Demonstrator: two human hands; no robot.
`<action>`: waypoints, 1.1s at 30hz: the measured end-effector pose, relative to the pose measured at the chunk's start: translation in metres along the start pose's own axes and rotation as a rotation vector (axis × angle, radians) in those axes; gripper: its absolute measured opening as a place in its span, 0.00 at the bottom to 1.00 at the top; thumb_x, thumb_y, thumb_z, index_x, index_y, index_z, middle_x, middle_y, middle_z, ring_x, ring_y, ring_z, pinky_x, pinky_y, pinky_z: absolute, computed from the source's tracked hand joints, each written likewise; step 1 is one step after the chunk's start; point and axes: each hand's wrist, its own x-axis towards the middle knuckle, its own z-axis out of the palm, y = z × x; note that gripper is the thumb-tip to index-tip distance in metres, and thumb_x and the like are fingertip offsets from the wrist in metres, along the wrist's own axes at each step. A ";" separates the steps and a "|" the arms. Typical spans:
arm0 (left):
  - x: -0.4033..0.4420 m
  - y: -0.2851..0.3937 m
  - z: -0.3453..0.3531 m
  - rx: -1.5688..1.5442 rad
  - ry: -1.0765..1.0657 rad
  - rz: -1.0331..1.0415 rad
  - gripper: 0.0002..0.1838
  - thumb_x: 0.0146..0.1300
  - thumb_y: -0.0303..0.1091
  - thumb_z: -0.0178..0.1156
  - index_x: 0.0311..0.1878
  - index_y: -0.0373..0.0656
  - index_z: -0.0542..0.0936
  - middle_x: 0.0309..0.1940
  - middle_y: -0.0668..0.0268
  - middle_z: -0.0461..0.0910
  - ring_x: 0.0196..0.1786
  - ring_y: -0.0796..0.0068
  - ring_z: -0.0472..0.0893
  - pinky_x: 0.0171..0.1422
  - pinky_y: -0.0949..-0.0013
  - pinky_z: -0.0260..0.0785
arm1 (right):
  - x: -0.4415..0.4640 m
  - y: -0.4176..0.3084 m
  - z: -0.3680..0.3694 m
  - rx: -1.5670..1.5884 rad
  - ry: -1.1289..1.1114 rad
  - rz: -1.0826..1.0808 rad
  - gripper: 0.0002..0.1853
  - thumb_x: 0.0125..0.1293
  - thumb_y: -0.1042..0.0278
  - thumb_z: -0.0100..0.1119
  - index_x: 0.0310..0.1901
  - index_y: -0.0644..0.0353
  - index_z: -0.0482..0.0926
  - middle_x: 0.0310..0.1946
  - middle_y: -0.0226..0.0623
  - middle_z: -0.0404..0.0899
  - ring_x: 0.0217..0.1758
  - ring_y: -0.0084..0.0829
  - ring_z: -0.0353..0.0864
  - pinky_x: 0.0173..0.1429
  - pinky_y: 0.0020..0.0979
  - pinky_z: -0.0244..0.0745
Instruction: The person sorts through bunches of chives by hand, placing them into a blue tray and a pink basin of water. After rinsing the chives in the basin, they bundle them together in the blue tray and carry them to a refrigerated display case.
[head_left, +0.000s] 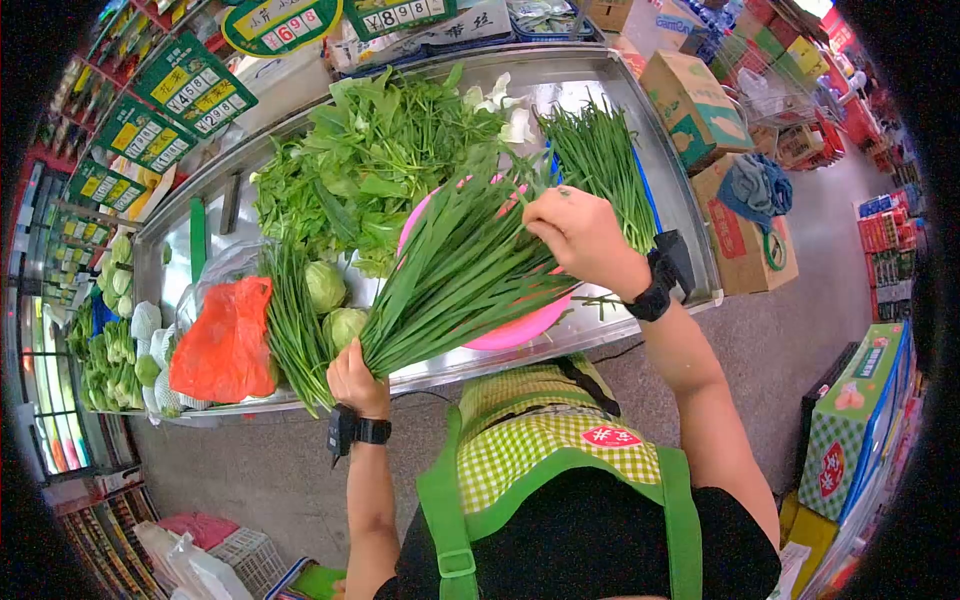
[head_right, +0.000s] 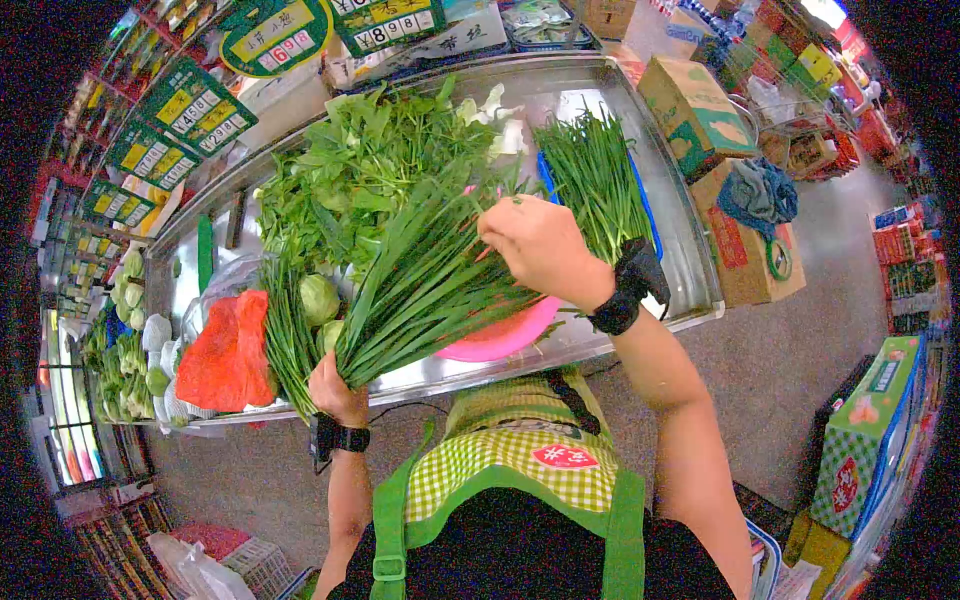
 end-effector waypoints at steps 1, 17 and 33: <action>0.001 0.001 -0.002 0.004 -0.017 -0.009 0.23 0.43 0.30 0.63 0.46 0.37 0.71 0.33 0.56 0.75 0.32 0.56 0.73 0.36 0.59 0.64 | 0.000 0.001 -0.001 0.143 -0.021 0.061 0.04 0.51 0.78 0.56 0.30 0.62 0.73 0.24 0.32 0.73 0.25 0.30 0.71 0.31 0.26 0.67; 0.010 -0.010 -0.004 -0.003 -0.028 0.081 0.20 0.45 0.21 0.57 0.46 0.39 0.69 0.33 0.57 0.75 0.30 0.58 0.73 0.33 0.60 0.64 | 0.055 0.000 -0.030 0.359 -0.179 0.037 0.08 0.54 0.75 0.56 0.38 0.59 0.78 0.24 0.34 0.72 0.27 0.28 0.72 0.32 0.26 0.67; 0.012 0.002 -0.019 -0.007 -0.081 0.117 0.21 0.46 0.19 0.55 0.46 0.37 0.69 0.33 0.56 0.75 0.30 0.58 0.74 0.33 0.61 0.65 | 0.061 0.001 0.005 0.286 -0.327 -0.098 0.05 0.58 0.72 0.50 0.31 0.64 0.67 0.26 0.41 0.67 0.33 0.41 0.69 0.39 0.34 0.65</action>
